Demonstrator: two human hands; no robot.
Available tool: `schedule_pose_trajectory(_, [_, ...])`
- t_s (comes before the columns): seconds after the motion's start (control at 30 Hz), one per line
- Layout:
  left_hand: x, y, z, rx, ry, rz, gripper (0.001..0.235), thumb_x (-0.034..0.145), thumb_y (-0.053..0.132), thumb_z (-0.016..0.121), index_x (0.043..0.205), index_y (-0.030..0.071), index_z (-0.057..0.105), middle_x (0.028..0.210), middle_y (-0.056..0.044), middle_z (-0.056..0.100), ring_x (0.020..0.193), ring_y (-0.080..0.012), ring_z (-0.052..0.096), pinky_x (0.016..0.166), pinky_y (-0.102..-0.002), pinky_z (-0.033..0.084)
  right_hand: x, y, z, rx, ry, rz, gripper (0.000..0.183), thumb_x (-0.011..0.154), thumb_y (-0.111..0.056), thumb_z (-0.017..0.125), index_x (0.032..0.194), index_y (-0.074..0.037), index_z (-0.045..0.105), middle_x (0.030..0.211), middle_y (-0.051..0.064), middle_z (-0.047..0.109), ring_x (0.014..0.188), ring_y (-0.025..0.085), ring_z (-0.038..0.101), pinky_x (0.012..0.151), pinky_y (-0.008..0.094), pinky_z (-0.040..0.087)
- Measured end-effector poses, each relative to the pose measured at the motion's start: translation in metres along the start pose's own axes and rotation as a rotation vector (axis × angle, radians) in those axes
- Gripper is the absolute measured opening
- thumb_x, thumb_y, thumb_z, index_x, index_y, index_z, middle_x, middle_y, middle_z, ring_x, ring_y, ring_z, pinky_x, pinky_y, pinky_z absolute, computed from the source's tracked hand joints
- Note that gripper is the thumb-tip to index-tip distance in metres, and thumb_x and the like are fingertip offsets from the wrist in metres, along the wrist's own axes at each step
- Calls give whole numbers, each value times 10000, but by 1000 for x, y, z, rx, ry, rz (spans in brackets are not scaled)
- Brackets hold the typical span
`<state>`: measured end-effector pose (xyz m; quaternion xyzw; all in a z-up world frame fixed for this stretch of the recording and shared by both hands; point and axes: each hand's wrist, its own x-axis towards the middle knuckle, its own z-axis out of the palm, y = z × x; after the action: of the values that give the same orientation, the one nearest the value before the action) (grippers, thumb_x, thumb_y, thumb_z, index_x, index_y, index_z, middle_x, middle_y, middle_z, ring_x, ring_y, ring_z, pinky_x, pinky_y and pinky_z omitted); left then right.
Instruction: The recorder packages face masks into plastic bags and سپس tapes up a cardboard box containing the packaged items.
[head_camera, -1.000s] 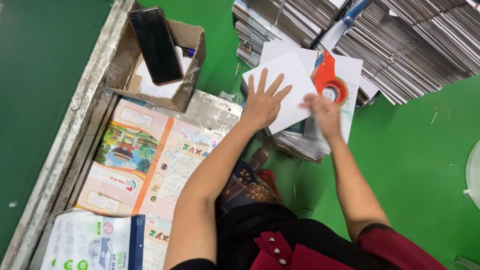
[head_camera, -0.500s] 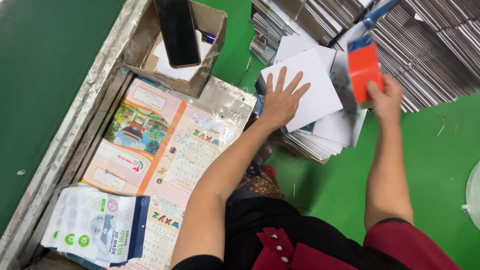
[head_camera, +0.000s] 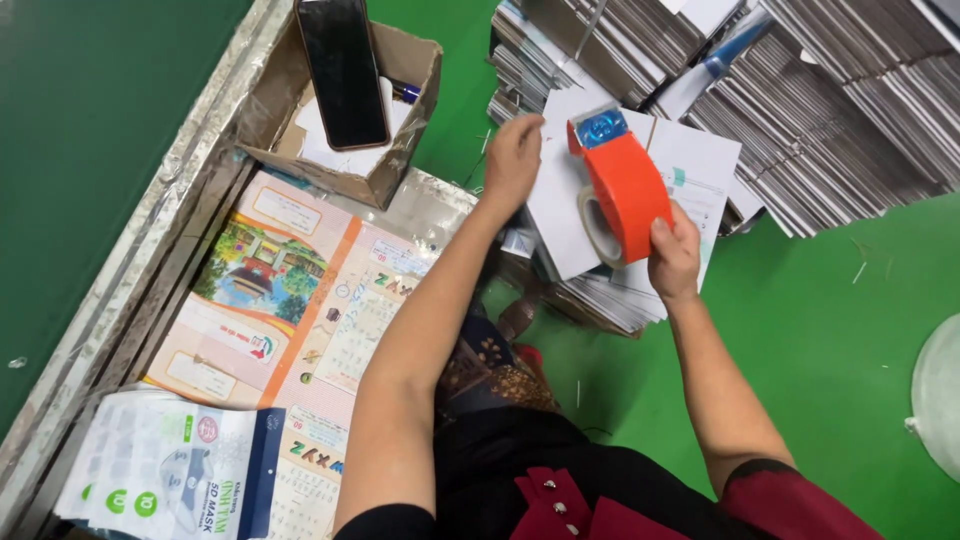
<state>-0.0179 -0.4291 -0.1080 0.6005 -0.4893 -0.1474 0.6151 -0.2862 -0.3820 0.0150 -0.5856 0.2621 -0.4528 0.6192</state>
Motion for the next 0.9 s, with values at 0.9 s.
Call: schedule_pose_trajectory(0.9, [96,13,24,-56,-165,-99,23,720,83,781,725,61,785,667,-56,751,594,-148,728,586,-293,565,-30,-37,-32,-367,-13,379,388,1055,-275,556,1213,70,641,1080,87,710,949,129,629,870,269,489])
